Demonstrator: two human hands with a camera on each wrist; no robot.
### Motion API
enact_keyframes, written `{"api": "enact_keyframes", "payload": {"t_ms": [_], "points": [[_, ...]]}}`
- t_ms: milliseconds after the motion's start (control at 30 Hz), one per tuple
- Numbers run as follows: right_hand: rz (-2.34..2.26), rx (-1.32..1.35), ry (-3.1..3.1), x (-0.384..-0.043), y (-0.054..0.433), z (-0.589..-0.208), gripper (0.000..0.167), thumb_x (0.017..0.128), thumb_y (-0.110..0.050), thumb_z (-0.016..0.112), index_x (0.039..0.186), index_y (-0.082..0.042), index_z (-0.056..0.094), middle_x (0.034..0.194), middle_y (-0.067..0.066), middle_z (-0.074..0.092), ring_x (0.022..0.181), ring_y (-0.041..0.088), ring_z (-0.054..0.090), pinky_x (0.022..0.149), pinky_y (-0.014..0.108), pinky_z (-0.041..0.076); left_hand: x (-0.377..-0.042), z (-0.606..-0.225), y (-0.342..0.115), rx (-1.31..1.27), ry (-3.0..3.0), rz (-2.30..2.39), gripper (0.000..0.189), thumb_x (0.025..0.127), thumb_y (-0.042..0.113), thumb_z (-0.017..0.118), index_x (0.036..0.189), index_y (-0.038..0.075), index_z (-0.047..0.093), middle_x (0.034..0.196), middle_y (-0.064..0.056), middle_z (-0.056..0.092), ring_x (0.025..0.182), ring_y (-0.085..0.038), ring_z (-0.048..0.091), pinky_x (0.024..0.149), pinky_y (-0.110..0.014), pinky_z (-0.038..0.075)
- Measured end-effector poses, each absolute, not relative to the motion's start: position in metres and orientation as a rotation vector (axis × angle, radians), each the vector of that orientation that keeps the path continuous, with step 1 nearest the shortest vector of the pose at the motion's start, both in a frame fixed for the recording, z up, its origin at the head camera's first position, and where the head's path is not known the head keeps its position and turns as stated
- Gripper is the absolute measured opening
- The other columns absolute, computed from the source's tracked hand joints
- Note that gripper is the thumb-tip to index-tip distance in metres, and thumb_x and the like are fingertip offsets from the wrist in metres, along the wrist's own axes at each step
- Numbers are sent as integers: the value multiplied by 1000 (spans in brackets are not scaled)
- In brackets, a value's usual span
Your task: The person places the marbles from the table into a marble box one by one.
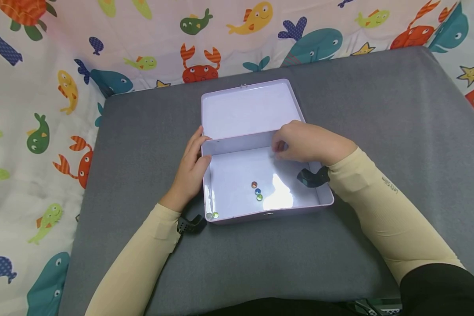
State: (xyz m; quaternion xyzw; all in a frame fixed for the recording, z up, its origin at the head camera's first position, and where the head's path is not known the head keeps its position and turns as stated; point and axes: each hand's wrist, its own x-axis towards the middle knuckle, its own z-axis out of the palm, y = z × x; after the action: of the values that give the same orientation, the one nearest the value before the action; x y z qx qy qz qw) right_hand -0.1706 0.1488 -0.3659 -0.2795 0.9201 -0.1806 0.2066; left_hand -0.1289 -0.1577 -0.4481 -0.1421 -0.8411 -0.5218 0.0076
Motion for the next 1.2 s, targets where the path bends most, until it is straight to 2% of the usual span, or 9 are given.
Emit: {"api": "enact_keyframes", "payload": {"t_ms": [567,1200], "points": [[-539,-767,2591,-168,153,-360,13,93,-5,71,103,-4,79,100,8,77,89,24,66,81,43,56,-128,-446,-157,-435,-2637,-1646,40,101,11,42,138,8,55,175,-6,16,158,-22,23,120,-60,31],[-569,-777,2618,-163,161,-347,12,93,-8,74,103,-6,80,96,6,77,89,23,67,78,41,56,-128,-445,-158,-422,-2647,-1635,40,101,12,42,138,8,54,176,-7,16,160,-19,18,124,-58,25]]}}
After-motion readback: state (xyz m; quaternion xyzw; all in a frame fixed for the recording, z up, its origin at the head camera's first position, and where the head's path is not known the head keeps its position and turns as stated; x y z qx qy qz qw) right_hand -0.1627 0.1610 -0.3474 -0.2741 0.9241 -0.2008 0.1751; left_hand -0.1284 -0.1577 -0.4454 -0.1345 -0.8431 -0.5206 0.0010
